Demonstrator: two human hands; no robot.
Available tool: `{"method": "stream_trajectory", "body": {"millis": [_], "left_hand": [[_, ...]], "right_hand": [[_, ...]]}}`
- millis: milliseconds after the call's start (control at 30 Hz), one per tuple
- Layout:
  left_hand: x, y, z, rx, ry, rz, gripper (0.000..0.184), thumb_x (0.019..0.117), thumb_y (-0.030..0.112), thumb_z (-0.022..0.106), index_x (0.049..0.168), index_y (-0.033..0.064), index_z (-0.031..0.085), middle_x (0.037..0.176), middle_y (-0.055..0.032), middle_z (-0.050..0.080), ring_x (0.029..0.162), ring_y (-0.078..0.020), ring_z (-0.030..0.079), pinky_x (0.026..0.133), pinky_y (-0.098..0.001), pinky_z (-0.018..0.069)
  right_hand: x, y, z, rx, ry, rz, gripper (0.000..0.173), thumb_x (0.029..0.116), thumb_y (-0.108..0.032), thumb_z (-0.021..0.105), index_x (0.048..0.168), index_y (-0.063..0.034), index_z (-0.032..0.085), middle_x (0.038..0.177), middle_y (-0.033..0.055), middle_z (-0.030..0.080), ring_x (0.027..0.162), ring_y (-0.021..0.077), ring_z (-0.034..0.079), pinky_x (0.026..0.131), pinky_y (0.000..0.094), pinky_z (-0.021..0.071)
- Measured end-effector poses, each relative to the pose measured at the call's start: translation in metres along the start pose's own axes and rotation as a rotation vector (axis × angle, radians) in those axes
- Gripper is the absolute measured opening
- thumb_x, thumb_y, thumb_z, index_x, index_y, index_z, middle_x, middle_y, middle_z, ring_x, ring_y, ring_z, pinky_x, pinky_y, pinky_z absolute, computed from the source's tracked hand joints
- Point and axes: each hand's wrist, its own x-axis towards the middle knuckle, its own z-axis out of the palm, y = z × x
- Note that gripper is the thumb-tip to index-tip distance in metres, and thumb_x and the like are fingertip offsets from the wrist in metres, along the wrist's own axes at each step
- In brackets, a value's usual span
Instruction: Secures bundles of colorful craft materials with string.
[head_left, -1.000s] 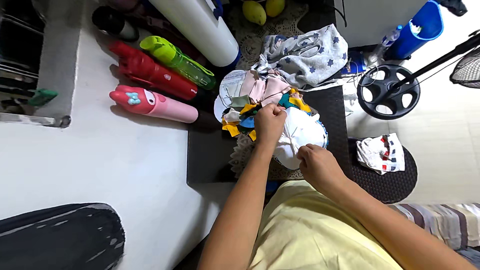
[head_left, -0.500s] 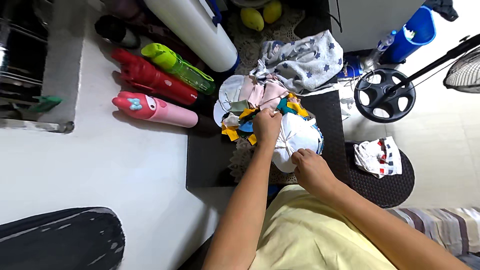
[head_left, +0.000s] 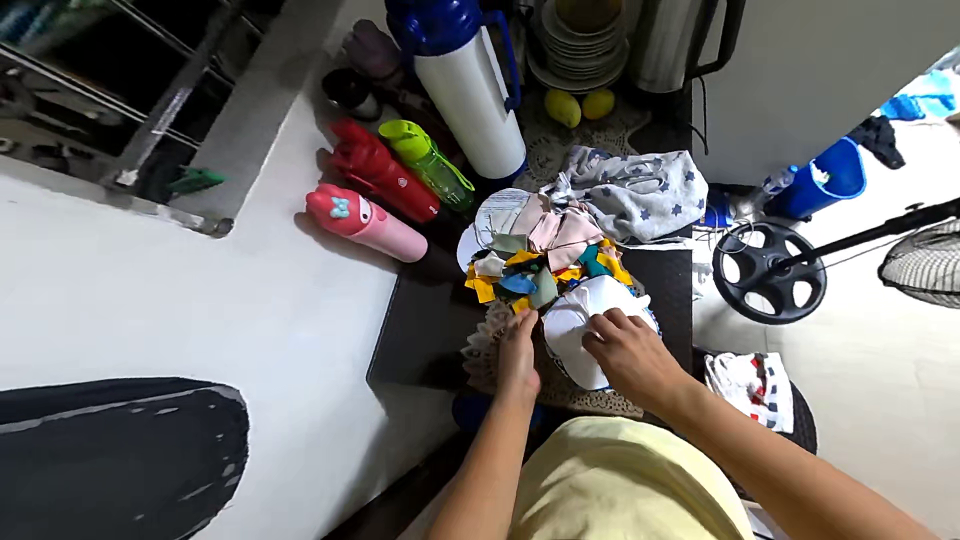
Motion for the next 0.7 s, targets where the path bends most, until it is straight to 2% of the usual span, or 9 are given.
{"method": "stream_trajectory", "body": {"millis": [100,200,333,433,500,533,567,633,700], "left_hand": [[-0.007,-0.018,0.003,-0.183,-0.02,-0.262,0.044,0.111,0.034,0.037,0.138,0.0037,0.054,0.13,-0.0147,0.061,0.117,-0.0245,0.06,0.097,-0.0448,0.0501],[-0.006,-0.027,0.009,-0.28,-0.129,-0.375,0.044,0.1098,0.042,0.036,0.13,0.0085,0.058,0.112,-0.0106,0.066,0.099,-0.0217,0.065,0.084,-0.0422,0.0549],[0.0,-0.036,0.02,-0.279,-0.277,-0.429,0.054,0.1084,0.052,0.031,0.132,0.0101,0.056,0.113,-0.0109,0.067,0.101,-0.0238,0.065,0.086,-0.0444,0.0545],[0.001,-0.04,0.035,-0.259,-0.326,-0.422,0.053,0.1094,0.049,0.03,0.131,0.0095,0.057,0.11,-0.0099,0.067,0.097,-0.0215,0.065,0.083,-0.0403,0.0548],[-0.006,-0.039,0.045,-0.228,-0.373,-0.39,0.046,0.1115,0.04,0.031,0.132,0.0083,0.056,0.113,-0.0097,0.066,0.099,-0.0201,0.064,0.085,-0.0381,0.0537],[-0.009,-0.039,0.048,-0.218,-0.402,-0.365,0.045,0.1124,0.037,0.028,0.135,0.0069,0.054,0.117,-0.0106,0.065,0.104,-0.0206,0.064,0.089,-0.0388,0.0539],[-0.015,-0.038,0.051,-0.201,-0.411,-0.333,0.046,0.1129,0.035,0.026,0.138,0.0056,0.052,0.123,-0.0121,0.063,0.109,-0.0216,0.063,0.092,-0.04,0.053],[-0.034,-0.032,0.052,-0.122,-0.419,-0.209,0.045,0.113,0.031,0.029,0.146,0.0052,0.045,0.138,-0.0137,0.056,0.123,-0.0219,0.057,0.101,-0.0406,0.0492],[-0.053,-0.031,0.044,0.003,-0.452,0.043,0.05,0.1097,0.028,0.041,0.152,0.0022,0.033,0.148,-0.0171,0.047,0.133,-0.0207,0.05,0.109,-0.0388,0.0451]], "right_hand": [[-0.002,0.015,0.004,0.017,0.055,0.016,0.015,0.0905,0.003,0.06,0.097,-0.0006,0.073,0.099,0.0205,0.07,0.093,0.0419,0.069,0.066,0.0519,0.0568],[-0.017,0.033,0.0,0.08,0.095,0.114,0.016,0.093,-0.001,0.059,0.098,-0.001,0.075,0.102,0.0189,0.072,0.098,0.0418,0.069,0.072,0.0546,0.0582],[-0.045,0.056,-0.008,0.241,0.166,0.338,0.014,0.0911,-0.004,0.062,0.096,0.0012,0.075,0.106,0.0215,0.071,0.104,0.0397,0.068,0.085,0.0538,0.0561],[-0.062,0.065,-0.016,0.508,0.153,0.695,0.017,0.0927,-0.003,0.058,0.1,0.0075,0.07,0.126,0.0266,0.061,0.116,0.0295,0.062,0.092,0.0392,0.0538],[-0.068,0.065,-0.019,0.726,0.181,0.949,0.028,0.0993,-0.009,0.049,0.115,0.0099,0.063,0.129,0.021,0.058,0.11,0.0201,0.06,0.088,0.0357,0.0521],[-0.07,0.063,-0.02,0.816,0.223,1.038,0.031,0.104,-0.013,0.047,0.123,0.0085,0.061,0.123,0.0176,0.06,0.104,0.0171,0.062,0.085,0.0348,0.0541],[-0.072,0.061,-0.019,0.883,0.277,1.088,0.031,0.1062,-0.016,0.046,0.124,0.0062,0.058,0.115,0.0144,0.061,0.098,0.0149,0.062,0.081,0.0339,0.0544],[-0.079,0.061,-0.015,1.011,0.377,1.099,0.028,0.1072,-0.021,0.042,0.121,0.0009,0.052,0.107,0.0081,0.056,0.095,0.0115,0.06,0.078,0.0311,0.0534],[-0.088,0.061,-0.005,1.11,0.46,1.037,0.032,0.1049,-0.025,0.039,0.125,-0.0026,0.047,0.108,0.0036,0.057,0.095,0.0075,0.062,0.077,0.0276,0.0558]]}}
